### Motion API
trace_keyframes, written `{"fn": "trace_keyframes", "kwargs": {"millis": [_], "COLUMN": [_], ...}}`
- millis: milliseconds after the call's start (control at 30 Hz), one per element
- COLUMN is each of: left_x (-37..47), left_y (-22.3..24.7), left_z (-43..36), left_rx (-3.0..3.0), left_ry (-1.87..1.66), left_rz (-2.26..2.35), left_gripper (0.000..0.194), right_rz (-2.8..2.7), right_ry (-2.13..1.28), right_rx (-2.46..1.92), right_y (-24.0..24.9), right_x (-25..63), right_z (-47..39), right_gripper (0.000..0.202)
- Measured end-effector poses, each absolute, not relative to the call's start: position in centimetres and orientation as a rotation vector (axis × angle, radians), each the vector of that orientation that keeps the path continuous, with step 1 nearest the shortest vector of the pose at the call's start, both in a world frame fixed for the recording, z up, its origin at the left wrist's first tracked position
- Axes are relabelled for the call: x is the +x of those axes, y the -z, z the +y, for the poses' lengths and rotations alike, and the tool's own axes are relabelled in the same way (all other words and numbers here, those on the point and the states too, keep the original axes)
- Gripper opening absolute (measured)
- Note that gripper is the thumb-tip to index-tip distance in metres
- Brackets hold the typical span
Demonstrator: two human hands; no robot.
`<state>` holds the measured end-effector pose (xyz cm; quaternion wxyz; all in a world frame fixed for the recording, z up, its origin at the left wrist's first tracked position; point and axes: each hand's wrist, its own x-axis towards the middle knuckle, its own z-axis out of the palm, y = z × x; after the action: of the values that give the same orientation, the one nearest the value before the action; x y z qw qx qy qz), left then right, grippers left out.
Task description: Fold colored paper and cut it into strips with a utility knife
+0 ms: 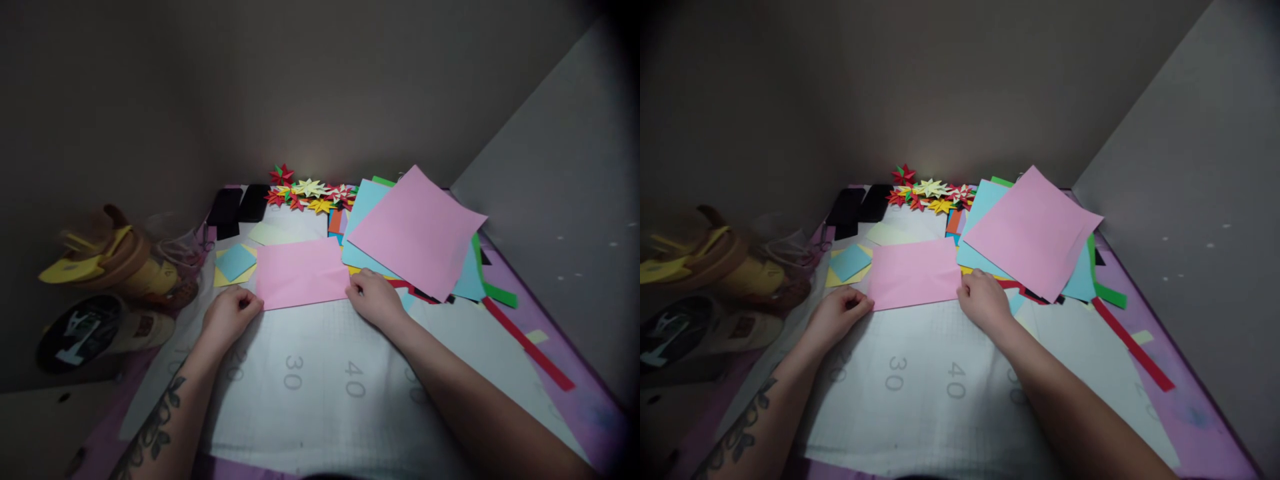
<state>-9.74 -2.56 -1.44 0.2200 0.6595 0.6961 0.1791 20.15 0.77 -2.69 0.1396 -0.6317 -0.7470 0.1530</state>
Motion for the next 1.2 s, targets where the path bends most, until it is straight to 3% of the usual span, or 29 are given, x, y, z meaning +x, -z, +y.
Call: {"fn": "trace_keyframes", "kwargs": {"millis": [467, 700, 900, 1200], "left_x": [-9.1, -8.4, -7.8, -8.0], "left_y": [2.2, 1.3, 0.4, 0.8], "left_z": [-3.3, -3.1, -2.5, -1.7], "left_rx": [2.002, 2.828, 2.956, 2.834], "left_ry": [-0.556, -0.190, 0.085, 0.097], "left_rz": [2.023, 1.413, 1.259, 1.244], "left_gripper": [0.016, 0.057, 0.067, 0.072], "right_rz": [-2.083, -2.096, -2.094, -2.102], "right_ry": [-0.345, -0.325, -0.321, -0.293], "right_rx": [-1.864, -1.862, -1.858, -1.832], "right_y": [2.9, 2.9, 2.9, 3.1], "right_x": [19.9, 19.8, 19.8, 19.9], "right_z": [0.1, 0.0, 0.0, -0.1], "right_gripper": [0.013, 0.013, 0.011, 0.011]}}
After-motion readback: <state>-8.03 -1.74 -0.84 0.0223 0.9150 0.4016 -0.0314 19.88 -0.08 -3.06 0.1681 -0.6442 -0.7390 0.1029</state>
